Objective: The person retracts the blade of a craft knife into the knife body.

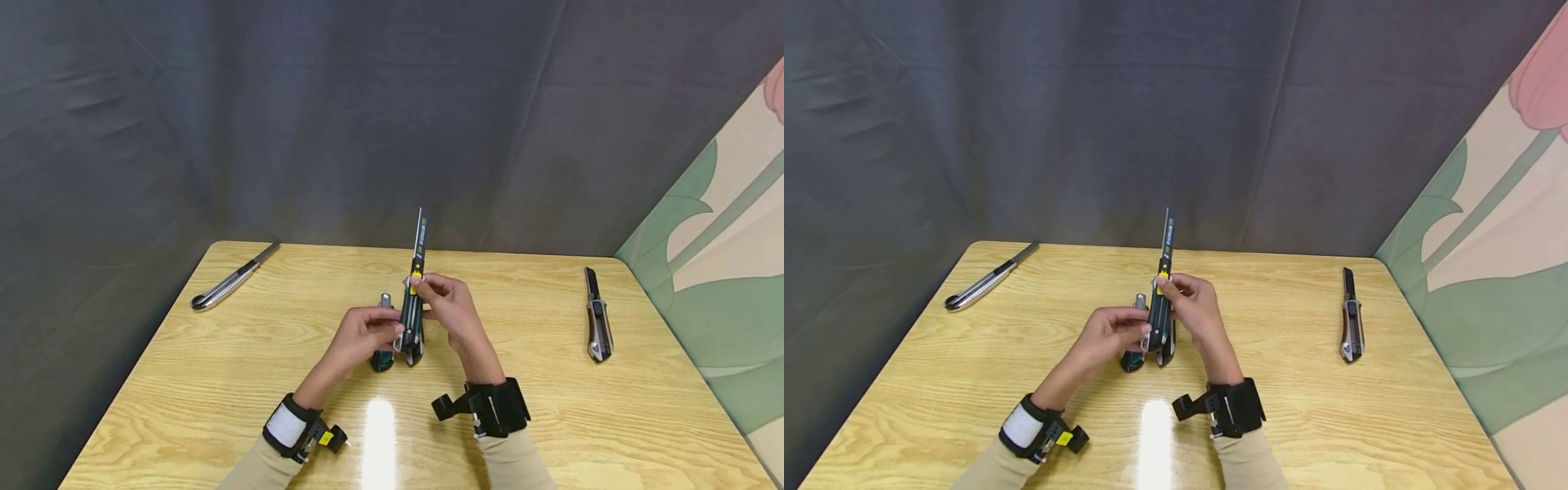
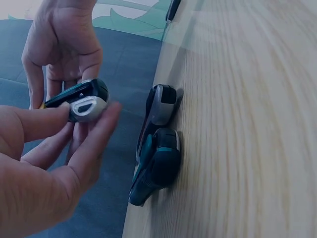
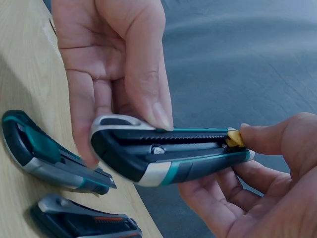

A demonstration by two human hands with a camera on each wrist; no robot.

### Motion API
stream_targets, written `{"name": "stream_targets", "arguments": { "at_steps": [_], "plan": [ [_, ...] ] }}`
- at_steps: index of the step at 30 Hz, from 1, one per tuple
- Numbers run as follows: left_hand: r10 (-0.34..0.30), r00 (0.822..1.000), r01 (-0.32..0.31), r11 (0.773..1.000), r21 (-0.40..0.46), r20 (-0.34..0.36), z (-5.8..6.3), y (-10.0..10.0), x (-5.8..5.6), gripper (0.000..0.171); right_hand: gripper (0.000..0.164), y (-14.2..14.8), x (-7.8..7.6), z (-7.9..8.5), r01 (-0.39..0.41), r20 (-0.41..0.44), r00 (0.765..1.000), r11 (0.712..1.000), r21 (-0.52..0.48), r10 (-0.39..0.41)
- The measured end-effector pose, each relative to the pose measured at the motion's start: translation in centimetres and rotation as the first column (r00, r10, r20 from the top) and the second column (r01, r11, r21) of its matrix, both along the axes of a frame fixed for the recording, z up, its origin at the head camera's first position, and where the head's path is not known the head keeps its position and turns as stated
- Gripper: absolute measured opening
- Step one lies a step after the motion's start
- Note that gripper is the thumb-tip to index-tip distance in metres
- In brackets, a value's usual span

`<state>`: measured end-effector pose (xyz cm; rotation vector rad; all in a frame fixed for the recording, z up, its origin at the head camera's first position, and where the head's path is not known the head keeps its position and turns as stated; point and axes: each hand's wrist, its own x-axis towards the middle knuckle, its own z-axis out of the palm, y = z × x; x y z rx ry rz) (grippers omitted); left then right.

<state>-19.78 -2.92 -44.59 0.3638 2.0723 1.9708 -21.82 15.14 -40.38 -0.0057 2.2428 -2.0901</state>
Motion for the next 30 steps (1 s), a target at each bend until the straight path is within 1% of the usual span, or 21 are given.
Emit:
{"name": "stream_targets", "arguments": {
  "at_steps": [6, 11, 17, 24, 30],
  "plan": [
    [-0.004, 1.0, 0.003, 0.998, 0.055, 0.012, 0.07, -0.1, -0.02, 0.027, 0.034, -0.29, 0.08, 0.08, -0.014, -0.003, 1.0, 1.0, -0.004, 0.014],
    [-0.009, 1.0, 0.007, 0.997, 0.082, 0.027, 0.24, -0.33, -0.3, 0.027, 0.031, -0.48, 0.07, 0.03, -0.027, 0.002, 1.0, 0.999, -0.018, 0.027],
    [-0.039, 0.999, 0.037, 0.996, 0.079, 0.032, 0.23, -0.51, -0.44, 0.029, 0.027, -0.4, 0.1, 0.04, -0.033, -0.005, 0.999, 0.999, -0.005, 0.033],
    [-0.003, 1.0, 0.001, 0.998, 0.062, 0.026, -0.14, -0.39, -0.25, 0.025, 0.028, -0.31, 0.21, -0.09, -0.064, 0.007, 0.998, 0.998, -0.004, 0.064],
    [-0.01, 1.0, 0.008, 0.998, 0.064, 0.019, -0.35, -0.34, -0.33, 0.025, 0.025, -0.22, 0.24, 0.07, -0.069, 0.007, 0.998, 0.998, -0.003, 0.069]
  ]
}}
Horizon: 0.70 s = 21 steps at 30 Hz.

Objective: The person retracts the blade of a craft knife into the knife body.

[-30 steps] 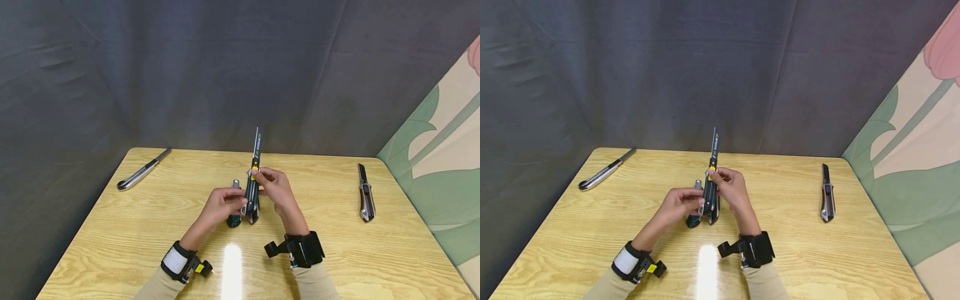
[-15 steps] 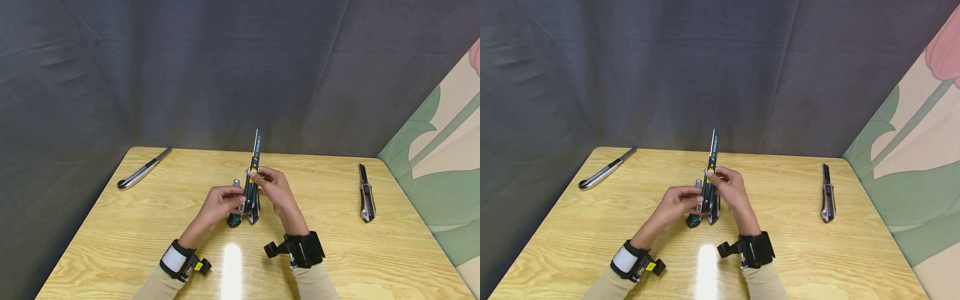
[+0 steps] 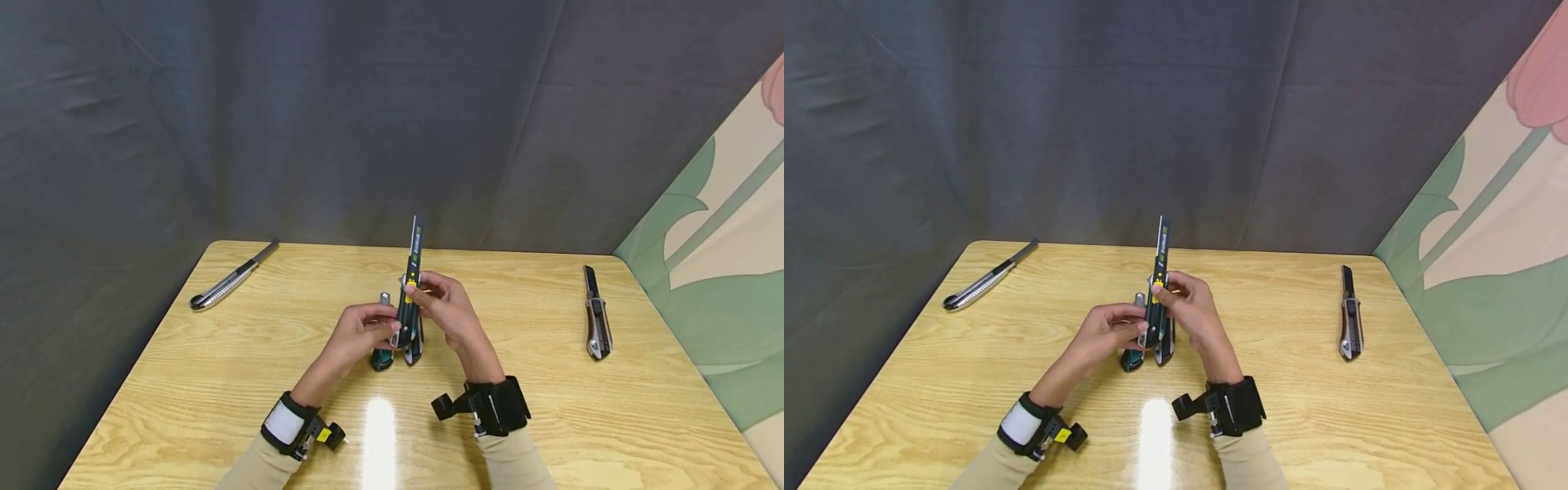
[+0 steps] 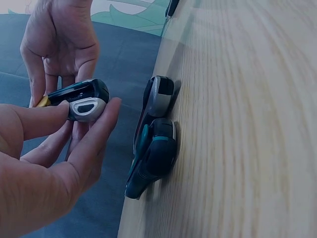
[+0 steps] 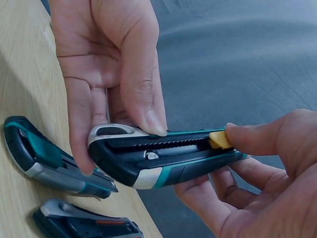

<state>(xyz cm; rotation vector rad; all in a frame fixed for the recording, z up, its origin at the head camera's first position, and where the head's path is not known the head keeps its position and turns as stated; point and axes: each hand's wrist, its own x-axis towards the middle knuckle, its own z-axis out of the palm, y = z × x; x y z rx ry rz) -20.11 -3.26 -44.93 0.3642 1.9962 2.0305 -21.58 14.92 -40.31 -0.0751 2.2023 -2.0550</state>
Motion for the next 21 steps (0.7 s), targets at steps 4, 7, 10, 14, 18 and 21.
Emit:
{"name": "stream_targets", "arguments": {
  "at_steps": [4, 7, 10, 14, 18, 21],
  "plan": [
    [-0.002, 1.0, 0.002, 1.0, 0.009, 0.012, 0.1, 0.0, -0.1, 0.026, 0.027, -0.1, -0.2, -0.1, 0.026, 0.012, 1.0, 1.0, 0.006, -0.026],
    [0.022, 1.0, -0.022, 1.0, -0.007, 0.023, 0.1, -0.1, -0.2, 0.025, 0.03, -0.2, -0.3, -0.1, 0.038, 0.006, 0.999, 0.999, 0.021, -0.039],
    [0.056, 0.998, -0.056, 0.998, -0.026, 0.031, 0.1, -0.3, -0.3, 0.025, 0.032, -0.3, -0.2, -0.2, 0.017, 0.002, 1.0, 0.999, 0.043, -0.017],
    [0.063, 0.997, -0.062, 0.998, -0.018, 0.048, 0.3, -0.5, -0.4, 0.029, 0.035, -0.5, -0.2, -0.3, -0.017, 0.012, 1.0, 0.997, 0.08, 0.016],
    [0.052, 0.997, -0.052, 0.999, 0.002, 0.061, 1.1, -0.6, -0.2, 0.03, 0.038, -0.8, -0.2, -0.6, -0.011, 0.009, 1.0, 0.999, 0.052, 0.011],
    [0.05, 0.997, -0.051, 0.999, 0.001, 0.056, 2.1, -0.7, 0.1, 0.03, 0.038, -1.0, -0.3, -0.7, 0.006, 0.002, 1.0, 1.0, 0.024, -0.006]
  ]
}}
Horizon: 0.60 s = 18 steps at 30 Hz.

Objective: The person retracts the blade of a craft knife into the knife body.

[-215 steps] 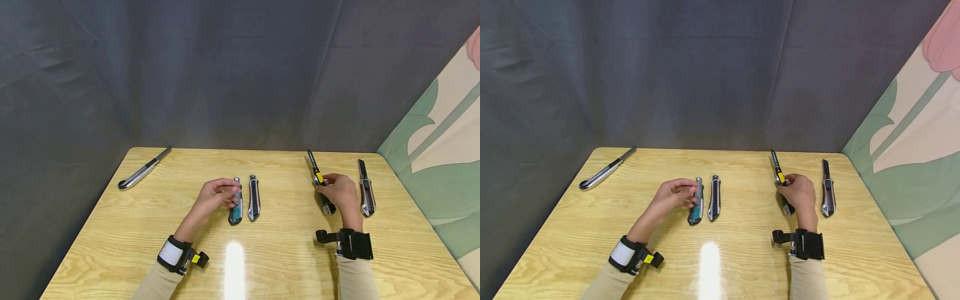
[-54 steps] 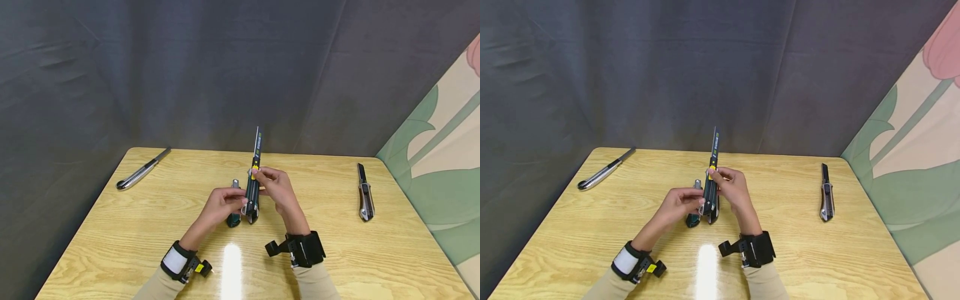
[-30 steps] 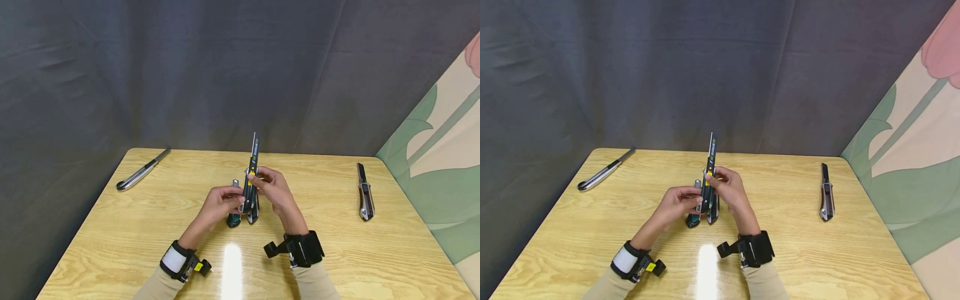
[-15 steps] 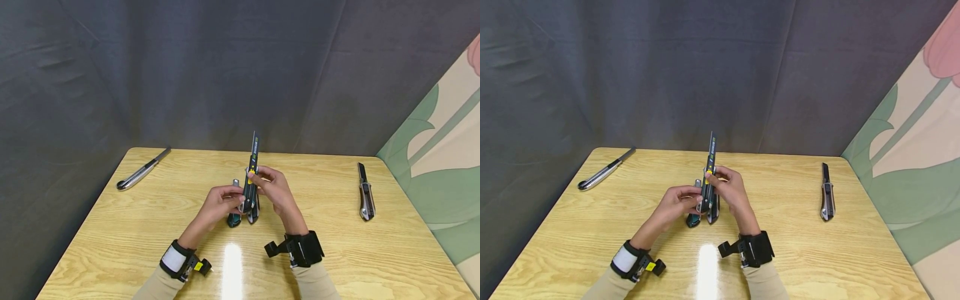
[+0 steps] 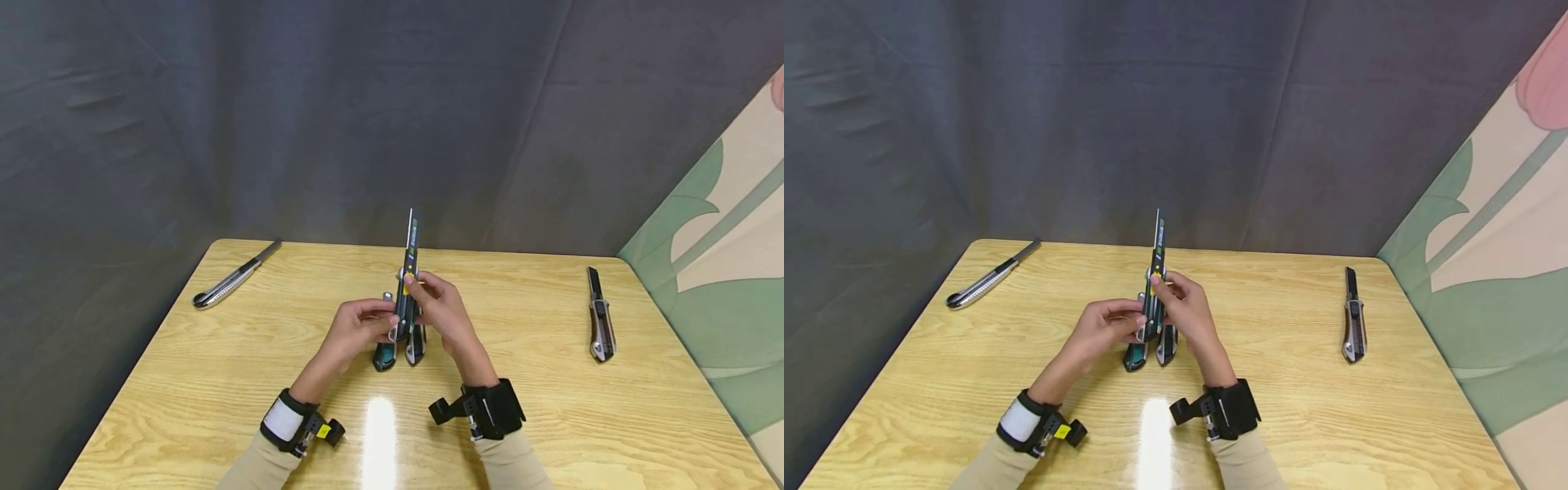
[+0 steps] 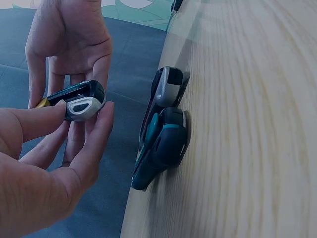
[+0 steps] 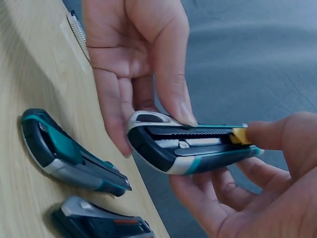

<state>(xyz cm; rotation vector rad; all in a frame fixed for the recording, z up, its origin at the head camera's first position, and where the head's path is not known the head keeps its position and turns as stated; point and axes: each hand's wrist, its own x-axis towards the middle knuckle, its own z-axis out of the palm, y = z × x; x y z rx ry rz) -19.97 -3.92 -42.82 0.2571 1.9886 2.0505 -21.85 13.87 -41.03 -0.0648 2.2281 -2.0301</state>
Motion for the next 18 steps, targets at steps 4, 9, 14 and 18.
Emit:
{"name": "stream_targets", "arguments": {
  "at_steps": [4, 9, 14, 18],
  "plan": [
    [-0.009, 1.0, 0.009, 1.0, -0.007, -0.006, 0.8, 0.0, 0.5, 0.03, 0.034, -0.1, 0.0, -0.2, 0.007, -0.018, 1.0, 1.0, -0.004, -0.007],
    [-0.034, 0.999, 0.034, 0.999, 0.002, 0.017, 0.7, 0.2, 0.6, 0.031, 0.03, -0.1, 0.1, -0.1, -0.009, -0.024, 1.0, 1.0, -0.024, 0.008],
    [-0.041, 0.999, 0.041, 0.999, 0.0, 0.029, -0.8, 0.2, -0.2, 0.031, 0.028, -0.1, 0.2, 0.1, -0.015, -0.022, 1.0, 1.0, -0.018, 0.014],
    [-0.025, 0.999, 0.025, 1.0, 0.008, 0.025, -1.9, 0.1, -0.6, 0.031, 0.027, -0.2, 0.3, 0.2, -0.015, -0.028, 1.0, 1.0, 0.005, 0.015]
  ]
}}
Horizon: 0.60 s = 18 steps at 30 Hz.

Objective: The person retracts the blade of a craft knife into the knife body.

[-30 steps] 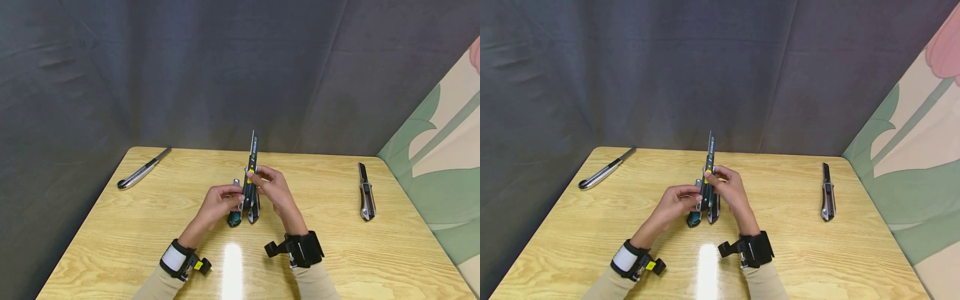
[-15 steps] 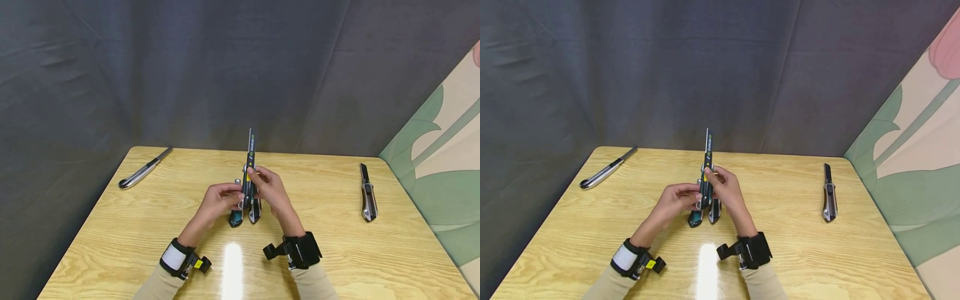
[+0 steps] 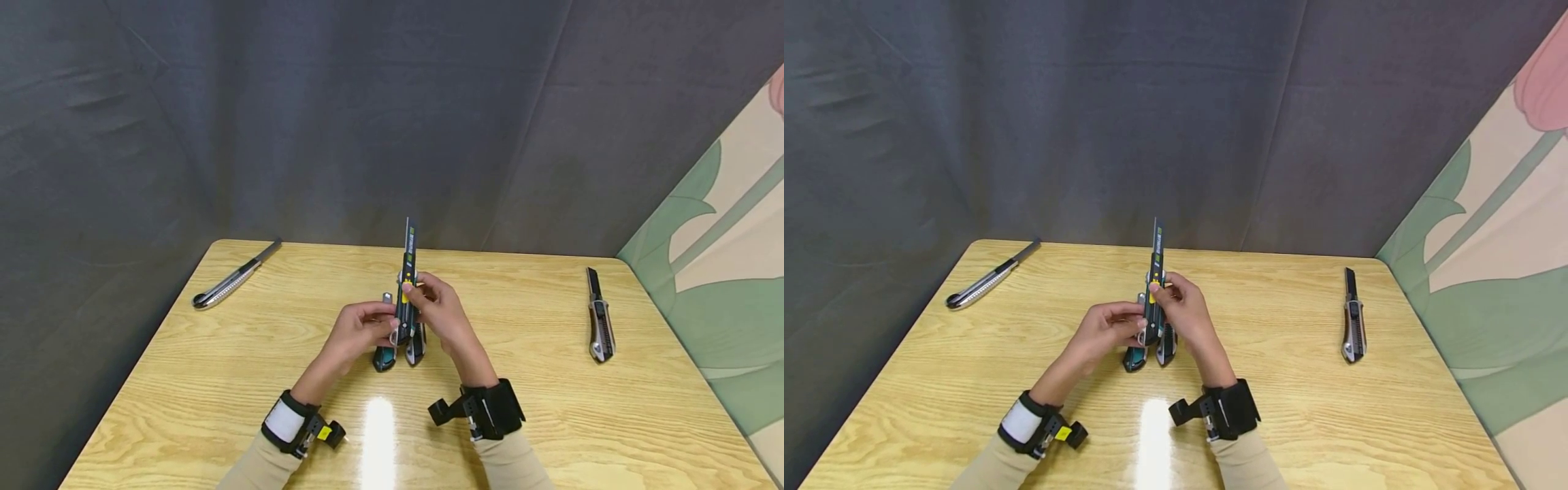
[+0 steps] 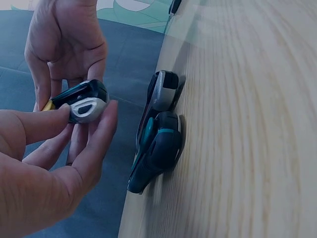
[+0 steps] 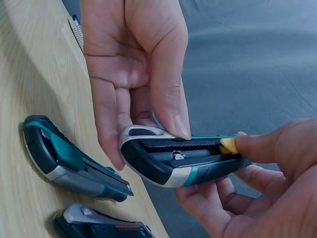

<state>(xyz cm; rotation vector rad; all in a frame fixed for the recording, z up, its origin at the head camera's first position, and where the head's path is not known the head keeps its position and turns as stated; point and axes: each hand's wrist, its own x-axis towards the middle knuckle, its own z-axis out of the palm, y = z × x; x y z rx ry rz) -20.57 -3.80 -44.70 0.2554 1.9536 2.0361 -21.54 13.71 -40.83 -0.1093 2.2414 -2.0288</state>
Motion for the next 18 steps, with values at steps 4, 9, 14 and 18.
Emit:
{"name": "stream_targets", "arguments": {
  "at_steps": [4, 9, 14, 18],
  "plan": [
    [0.01, 1.0, -0.01, 1.0, 0.005, -0.01, -0.13, 0.04, 0.02, 0.03, 0.026, 0.02, -0.07, 0.02, 0.003, 0.005, 1.0, 1.0, 0.013, -0.003],
    [0.006, 1.0, -0.006, 1.0, -0.001, -0.013, -0.06, 0.09, 0.06, 0.029, 0.026, 0.12, -0.23, -0.08, -0.007, 0.012, 1.0, 1.0, -0.001, 0.007],
    [0.003, 1.0, -0.003, 1.0, -0.001, 0.003, 0.1, 0.04, 0.04, 0.029, 0.026, 0.08, -0.22, -0.21, -0.019, 0.012, 1.0, 1.0, -0.018, 0.019],
    [-0.004, 1.0, 0.004, 1.0, -0.005, 0.0, 0.87, -0.13, 0.26, 0.029, 0.028, -0.03, -0.14, -0.23, -0.034, 0.0, 0.999, 0.999, -0.015, 0.034]
  ]
}}
